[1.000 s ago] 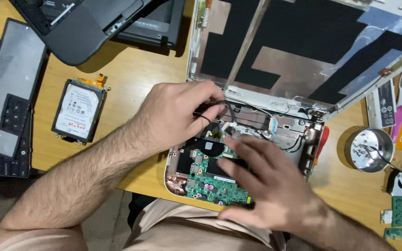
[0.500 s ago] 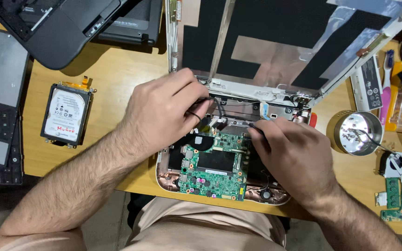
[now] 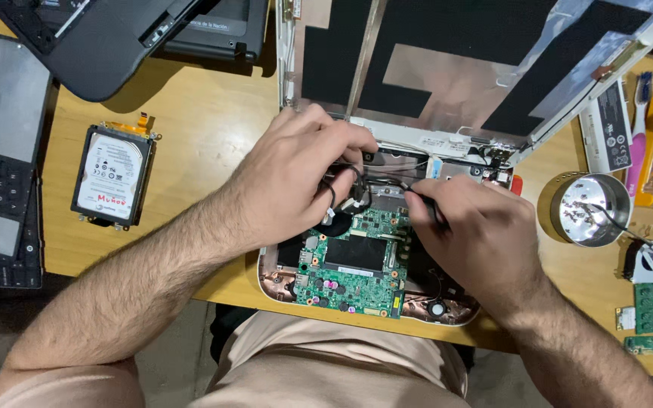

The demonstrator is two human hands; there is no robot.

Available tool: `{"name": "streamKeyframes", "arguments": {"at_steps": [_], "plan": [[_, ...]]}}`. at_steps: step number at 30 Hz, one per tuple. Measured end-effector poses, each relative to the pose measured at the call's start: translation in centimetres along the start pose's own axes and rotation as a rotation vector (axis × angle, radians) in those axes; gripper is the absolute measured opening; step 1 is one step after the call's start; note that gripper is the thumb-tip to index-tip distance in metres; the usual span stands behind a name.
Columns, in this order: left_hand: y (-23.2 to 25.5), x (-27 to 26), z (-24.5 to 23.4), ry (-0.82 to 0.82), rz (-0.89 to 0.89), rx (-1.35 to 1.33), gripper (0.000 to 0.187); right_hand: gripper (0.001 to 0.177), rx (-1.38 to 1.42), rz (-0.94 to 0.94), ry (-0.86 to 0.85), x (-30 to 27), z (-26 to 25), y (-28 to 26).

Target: The person uses a screwdriver to remove screws from a white laptop, detaches the hard drive, and places it on the table. They then open a white hard-shell case, place a green circuit board inside, and connect a small black cable to the board.

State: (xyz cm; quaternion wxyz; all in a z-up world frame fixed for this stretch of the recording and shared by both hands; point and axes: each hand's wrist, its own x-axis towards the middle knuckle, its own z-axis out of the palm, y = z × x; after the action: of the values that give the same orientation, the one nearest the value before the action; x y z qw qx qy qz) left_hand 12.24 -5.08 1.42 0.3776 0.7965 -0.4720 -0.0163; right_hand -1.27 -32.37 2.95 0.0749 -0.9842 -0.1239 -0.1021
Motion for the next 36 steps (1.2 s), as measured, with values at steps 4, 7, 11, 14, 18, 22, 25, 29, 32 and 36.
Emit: {"name": "streamKeyframes", "arguments": {"at_steps": [4, 7, 11, 14, 18, 22, 25, 29, 32, 36], "plan": [[0.2, 0.0, 0.6, -0.022, 0.006, -0.005, 0.041, 0.014, -0.026, -0.024, 0.027, 0.2, 0.2, 0.0], [-0.1, -0.2, 1.0, -0.044, -0.014, 0.025, 0.043, 0.010, 0.003, -0.042, 0.061, 0.1, 0.4, 0.0], [-0.7, -0.1, 1.0, -0.007, 0.055, 0.040, 0.043, 0.016, 0.015, -0.015, 0.025, -0.1, -0.6, 0.1], [-1.0, 0.8, 0.1, -0.038, 0.037, 0.007, 0.036, 0.023, 0.152, -0.131, 0.027, -1.1, -2.1, 0.1], [0.3, 3.8, -3.4, -0.196, -0.059, -0.075, 0.024, 0.059, 0.345, -0.503, -0.053, -1.7, -2.7, -2.0], [1.3, 5.6, -4.4, -0.364, -0.248, -0.027, 0.025, 0.073, 0.145, -0.493, -0.125, -2.1, -1.8, -4.5], [1.0, 6.1, -4.0, -0.484, -0.305, -0.076, 0.021, 0.073, 0.149, -0.456, -0.105, -2.4, -0.7, -5.0], [0.2, 6.2, -3.3, -0.444, -0.214, -0.110, 0.023, 0.077, 0.137, -0.438, -0.102, -2.8, 0.1, -5.4], [-0.1, 5.9, -3.7, -0.385, -0.174, -0.162, 0.021, 0.087, 0.127, -0.461, -0.101, -2.5, 0.3, -5.9], [-0.6, 5.6, -3.6, -0.290, -0.099, -0.246, 0.021, 0.074, 0.146, -0.471, -0.072, -1.8, 0.2, -6.4]]}}
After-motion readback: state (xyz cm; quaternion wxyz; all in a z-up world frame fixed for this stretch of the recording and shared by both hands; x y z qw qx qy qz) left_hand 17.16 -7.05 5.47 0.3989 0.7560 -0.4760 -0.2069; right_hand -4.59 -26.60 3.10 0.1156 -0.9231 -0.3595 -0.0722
